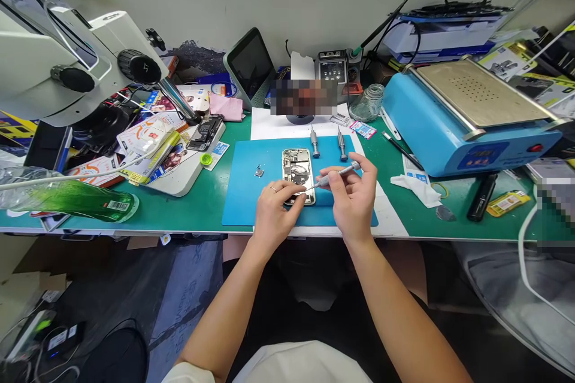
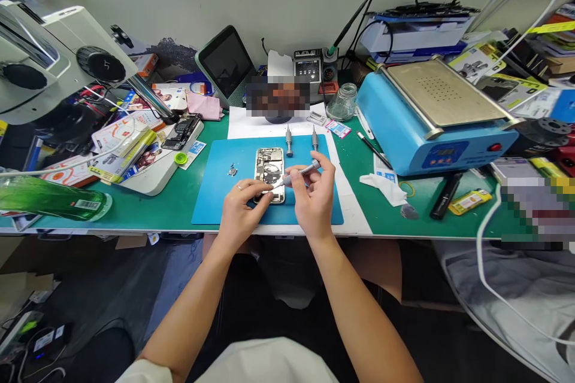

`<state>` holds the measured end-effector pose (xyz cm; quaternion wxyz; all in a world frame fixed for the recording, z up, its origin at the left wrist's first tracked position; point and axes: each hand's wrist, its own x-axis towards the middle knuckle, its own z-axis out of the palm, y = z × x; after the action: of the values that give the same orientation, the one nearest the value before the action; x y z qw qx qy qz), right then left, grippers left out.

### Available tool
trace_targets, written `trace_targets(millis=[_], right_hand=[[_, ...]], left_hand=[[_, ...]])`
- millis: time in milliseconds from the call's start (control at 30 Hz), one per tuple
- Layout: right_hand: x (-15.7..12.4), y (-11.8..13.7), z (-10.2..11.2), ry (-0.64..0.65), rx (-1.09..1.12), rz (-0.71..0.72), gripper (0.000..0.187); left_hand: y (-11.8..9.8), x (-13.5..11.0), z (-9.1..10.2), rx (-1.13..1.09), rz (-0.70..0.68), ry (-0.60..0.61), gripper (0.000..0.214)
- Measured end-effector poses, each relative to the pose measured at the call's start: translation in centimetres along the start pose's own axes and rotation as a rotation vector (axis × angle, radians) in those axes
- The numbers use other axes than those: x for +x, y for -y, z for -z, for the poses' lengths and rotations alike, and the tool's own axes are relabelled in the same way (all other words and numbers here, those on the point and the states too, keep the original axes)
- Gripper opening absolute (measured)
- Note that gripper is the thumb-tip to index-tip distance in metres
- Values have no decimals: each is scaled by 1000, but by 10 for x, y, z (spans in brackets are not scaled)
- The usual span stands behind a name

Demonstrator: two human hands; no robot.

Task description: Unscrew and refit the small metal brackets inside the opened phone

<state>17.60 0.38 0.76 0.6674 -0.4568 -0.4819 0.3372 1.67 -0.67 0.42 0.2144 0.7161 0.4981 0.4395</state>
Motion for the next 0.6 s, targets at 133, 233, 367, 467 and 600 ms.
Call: trace_targets(millis=[133, 233, 367, 467, 600], right_hand=[[0, 0, 0, 3, -5, 8, 42], [0, -1, 0, 6, -9, 10, 42], [0, -1, 0, 11, -6, 0, 42], [0, -2, 0, 13, 0, -15, 43], [1, -1, 0, 5, -4, -48, 44]], left_hand=[[0, 0, 0, 14, -2, -8, 9], [0, -1, 0, 21, -24, -20, 11], [2, -2, -1, 33, -77, -49, 13], [2, -3, -2, 45, -110, -67, 14], [2, -4, -3, 51, -122, -81, 13]])
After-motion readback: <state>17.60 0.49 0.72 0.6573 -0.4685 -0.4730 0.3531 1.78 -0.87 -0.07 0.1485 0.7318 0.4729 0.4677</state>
